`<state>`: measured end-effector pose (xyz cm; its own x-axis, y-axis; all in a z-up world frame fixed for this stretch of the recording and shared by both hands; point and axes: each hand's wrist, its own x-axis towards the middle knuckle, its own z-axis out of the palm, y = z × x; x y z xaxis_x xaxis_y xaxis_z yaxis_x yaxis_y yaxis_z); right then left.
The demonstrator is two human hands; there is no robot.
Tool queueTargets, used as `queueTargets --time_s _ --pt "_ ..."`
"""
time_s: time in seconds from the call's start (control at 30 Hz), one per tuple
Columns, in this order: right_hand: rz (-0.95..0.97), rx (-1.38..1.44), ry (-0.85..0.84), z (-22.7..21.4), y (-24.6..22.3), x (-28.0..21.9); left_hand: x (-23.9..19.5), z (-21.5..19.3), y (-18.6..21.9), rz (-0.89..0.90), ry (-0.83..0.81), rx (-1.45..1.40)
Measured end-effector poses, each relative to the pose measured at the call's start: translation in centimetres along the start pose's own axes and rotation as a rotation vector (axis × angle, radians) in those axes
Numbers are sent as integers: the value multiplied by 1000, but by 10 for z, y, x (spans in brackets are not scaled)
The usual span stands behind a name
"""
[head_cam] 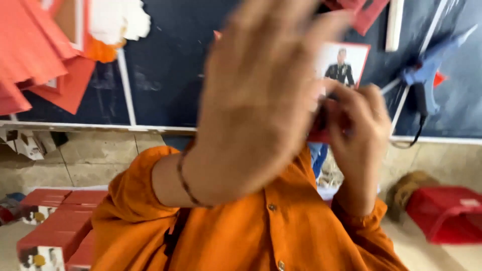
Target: Assembling wedding invitations by applying hot glue to decorative cutouts and sticking them onto printed cards.
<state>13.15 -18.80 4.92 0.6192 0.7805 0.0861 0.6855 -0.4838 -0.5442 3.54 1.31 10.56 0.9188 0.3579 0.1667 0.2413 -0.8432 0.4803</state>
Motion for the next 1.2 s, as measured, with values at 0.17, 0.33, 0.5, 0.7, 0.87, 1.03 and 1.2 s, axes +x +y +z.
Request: queueTargets --time_s 0.17,0.33,0.5,0.7,0.87,1.03,1.2 --pt "39 -17 323 -18 29 -21 40 37 5 419 -84 64" --pt "227 27 366 -21 56 -48 33 102 -17 346 -497 97" --pt "118 23 184 -6 60 -44 10 113 -31 204 -296 90" --pt "150 37 120 12 65 -44 -77 70 -66 -282 118 -43" --pt "185 -42 165 17 47 -40 -119 85 -68 -294 123 -299" --pt "121 -149 209 22 61 -49 -128 107 -72 -221 222 -266" --pt "254 70 288 14 50 -44 -122 92 -71 -212 187 -259"
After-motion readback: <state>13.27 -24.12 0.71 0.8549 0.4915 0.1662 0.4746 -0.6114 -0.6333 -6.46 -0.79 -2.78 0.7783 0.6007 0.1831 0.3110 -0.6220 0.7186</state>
